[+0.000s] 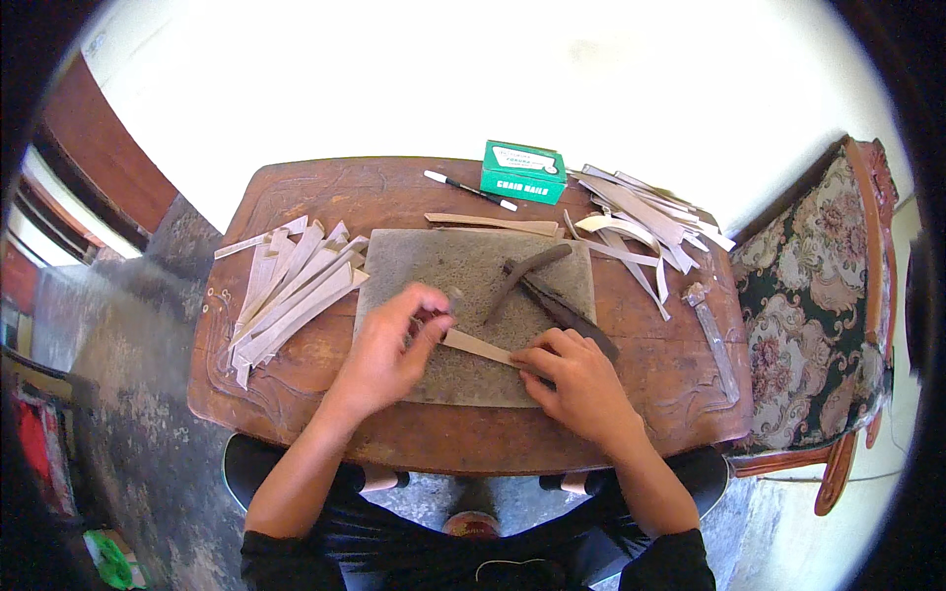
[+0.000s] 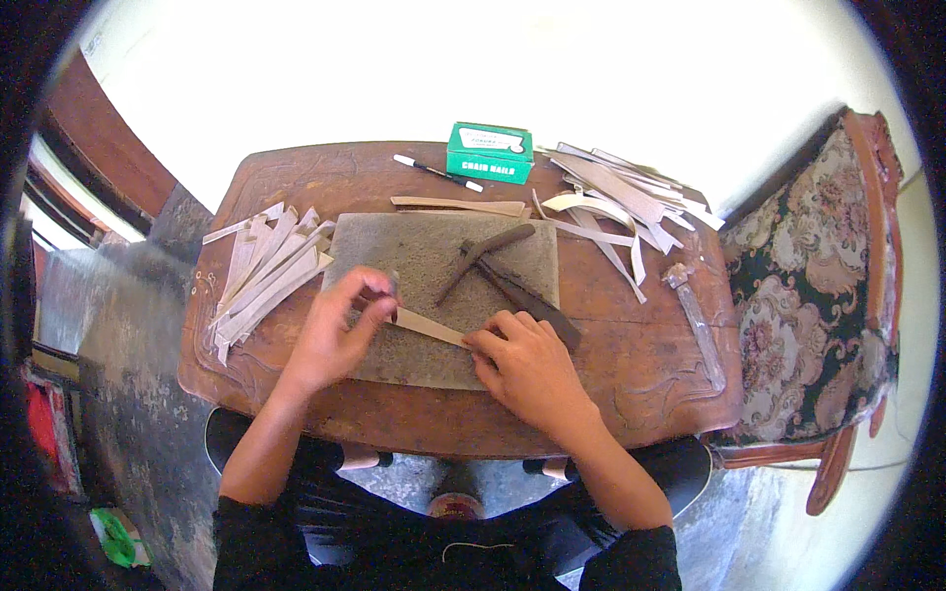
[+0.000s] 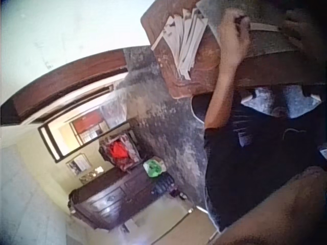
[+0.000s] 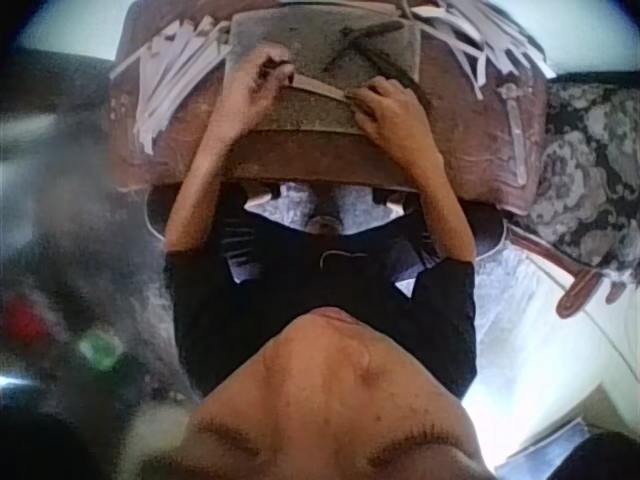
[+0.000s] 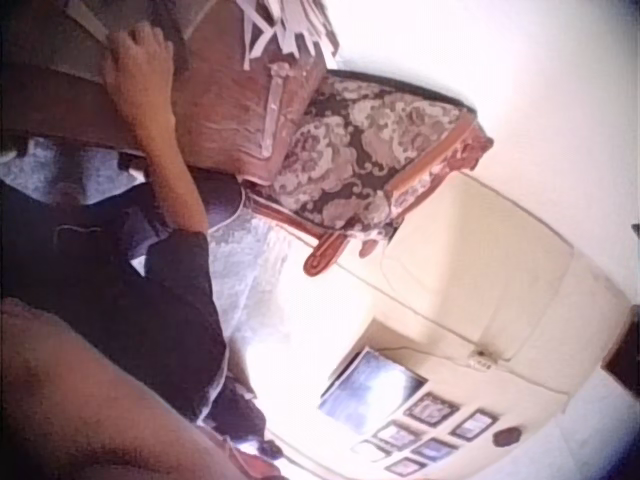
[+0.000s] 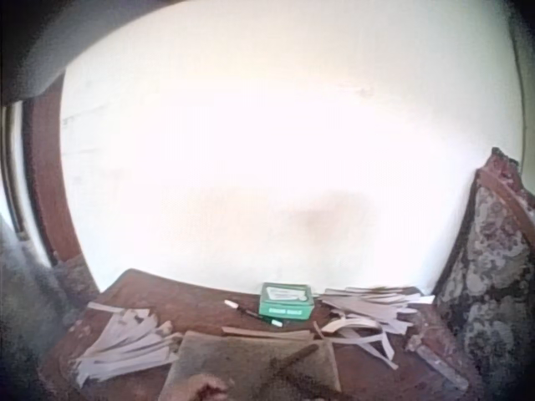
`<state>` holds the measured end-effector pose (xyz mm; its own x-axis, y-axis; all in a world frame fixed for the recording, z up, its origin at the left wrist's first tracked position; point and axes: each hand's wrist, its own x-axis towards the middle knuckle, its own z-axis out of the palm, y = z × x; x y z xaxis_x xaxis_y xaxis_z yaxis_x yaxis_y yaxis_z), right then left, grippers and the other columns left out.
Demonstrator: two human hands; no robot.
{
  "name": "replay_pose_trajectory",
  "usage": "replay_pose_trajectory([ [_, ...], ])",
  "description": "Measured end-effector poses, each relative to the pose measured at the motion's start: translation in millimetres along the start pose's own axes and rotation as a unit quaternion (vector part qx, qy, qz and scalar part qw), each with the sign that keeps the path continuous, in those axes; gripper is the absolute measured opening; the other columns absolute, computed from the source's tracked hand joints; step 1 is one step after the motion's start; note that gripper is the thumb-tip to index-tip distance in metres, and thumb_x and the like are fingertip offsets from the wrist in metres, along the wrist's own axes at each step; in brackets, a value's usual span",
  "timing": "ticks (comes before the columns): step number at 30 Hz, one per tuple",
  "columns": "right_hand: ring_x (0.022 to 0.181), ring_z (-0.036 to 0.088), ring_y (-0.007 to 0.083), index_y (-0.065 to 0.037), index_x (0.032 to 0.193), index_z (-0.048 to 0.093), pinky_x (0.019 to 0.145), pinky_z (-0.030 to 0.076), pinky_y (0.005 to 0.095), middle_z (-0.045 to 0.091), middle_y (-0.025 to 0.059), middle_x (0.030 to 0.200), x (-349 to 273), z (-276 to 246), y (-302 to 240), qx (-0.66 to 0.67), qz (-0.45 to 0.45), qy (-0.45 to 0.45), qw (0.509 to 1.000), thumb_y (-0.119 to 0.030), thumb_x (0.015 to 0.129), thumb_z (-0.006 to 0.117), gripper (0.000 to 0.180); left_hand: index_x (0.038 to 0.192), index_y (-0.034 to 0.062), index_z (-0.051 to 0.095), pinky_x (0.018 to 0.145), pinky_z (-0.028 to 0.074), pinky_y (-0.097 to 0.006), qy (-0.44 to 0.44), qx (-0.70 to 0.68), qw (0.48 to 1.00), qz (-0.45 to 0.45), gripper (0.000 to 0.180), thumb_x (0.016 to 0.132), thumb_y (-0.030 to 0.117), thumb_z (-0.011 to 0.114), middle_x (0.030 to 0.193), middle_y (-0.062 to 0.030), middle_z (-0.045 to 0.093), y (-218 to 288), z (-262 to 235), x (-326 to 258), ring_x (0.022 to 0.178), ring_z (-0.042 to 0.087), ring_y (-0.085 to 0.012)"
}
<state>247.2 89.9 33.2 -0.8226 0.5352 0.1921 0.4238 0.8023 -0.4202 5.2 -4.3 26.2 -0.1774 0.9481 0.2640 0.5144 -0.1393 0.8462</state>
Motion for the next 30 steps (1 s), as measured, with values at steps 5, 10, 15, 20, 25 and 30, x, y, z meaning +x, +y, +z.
replay_pose_trajectory([
  [5, 0.098, 0.061, 0.0277, -0.011, 0.104, 0.074, 0.086, 0.049, 0.0415, 0.064, 0.0063, 0.1, 1, 1, 0, 0.005, -0.004, 0.001, 1.0, -0.015, 0.087, 0.069, 0.018, 0.105, 0.0035, 0.056, 0.077, 0.052, -0.029, 0.07, -0.055, 0.995, -0.054, 0.012, 0.098, 0.002, 0.065, 0.095, -0.0064, 0.068, -15, -8, -1, 0.093, 0.069, -0.0134],
  [10, 0.098, 0.061, 0.0276, -0.011, 0.103, 0.074, 0.086, 0.049, 0.041, 0.064, 0.0061, 0.1, 0, 2, 0, 0.02, 0.005, 0.004, 1.0, -0.015, 0.087, 0.07, 0.017, 0.105, 0.0023, 0.059, 0.072, 0.055, -0.033, 0.081, -0.006, 0.995, -0.05, 0.015, 0.095, 0.005, 0.069, 0.093, -0.011, 0.07, -8, -9, -1, 0.086, 0.071, -0.0216],
  [15, 0.096, 0.061, 0.0275, -0.011, 0.102, 0.075, 0.084, 0.048, 0.04, 0.064, 0.006, 0.1, 1, 2, 0, 0.018, -0.002, 0.009, 1.0, -0.014, 0.087, 0.071, 0.017, 0.105, 0.003, 0.059, 0.07, 0.056, -0.035, 0.078, 0.002, 0.995, -0.063, 0.015, 0.094, 0.006, 0.069, 0.095, -0.0124, 0.072, -7, -9, -3, 0.088, 0.073, -0.0244],
  [20, 0.095, 0.062, 0.0274, -0.011, 0.103, 0.075, 0.083, 0.049, 0.0398, 0.064, 0.006, 0.1, 1, 2, 1, 0.011, 0.0, -0.001, 1.0, -0.013, 0.087, 0.07, 0.017, 0.106, 0.0023, 0.059, 0.073, 0.057, -0.032, 0.072, 0.013, 0.997, -0.03, 0.018, 0.092, 0.003, 0.071, 0.095, -0.0086, 0.07, -9, -8, -3, 0.089, 0.071, -0.0187],
  [25, 0.095, 0.062, 0.0281, -0.011, 0.103, 0.074, 0.083, 0.049, 0.0403, 0.065, 0.0065, 0.1, 1, 1, 1, 0.015, 0.001, -0.004, 1.0, -0.014, 0.086, 0.071, 0.017, 0.105, 0.0006, 0.065, 0.073, 0.058, -0.033, 0.066, 0.029, 0.997, 0.02, 0.016, 0.09, 0.001, 0.072, 0.097, -0.0119, 0.071, -7, -6, -5, 0.085, 0.072, -0.0237],
  [30, 0.098, 0.062, 0.0316, -0.009, 0.105, 0.073, 0.085, 0.049, 0.0421, 0.064, 0.0094, 0.1, 8, -6, 8, 0.043, 0.026, 0.06, 0.997, -0.014, 0.083, 0.074, 0.022, 0.102, -0.0002, 0.068, 0.072, 0.058, -0.034, 0.037, 0.037, 0.998, 0.035, 0.014, 0.089, 0.002, 0.072, 0.098, -0.0135, 0.072, -5, -11, -6, 0.083, 0.072, -0.0271],
])
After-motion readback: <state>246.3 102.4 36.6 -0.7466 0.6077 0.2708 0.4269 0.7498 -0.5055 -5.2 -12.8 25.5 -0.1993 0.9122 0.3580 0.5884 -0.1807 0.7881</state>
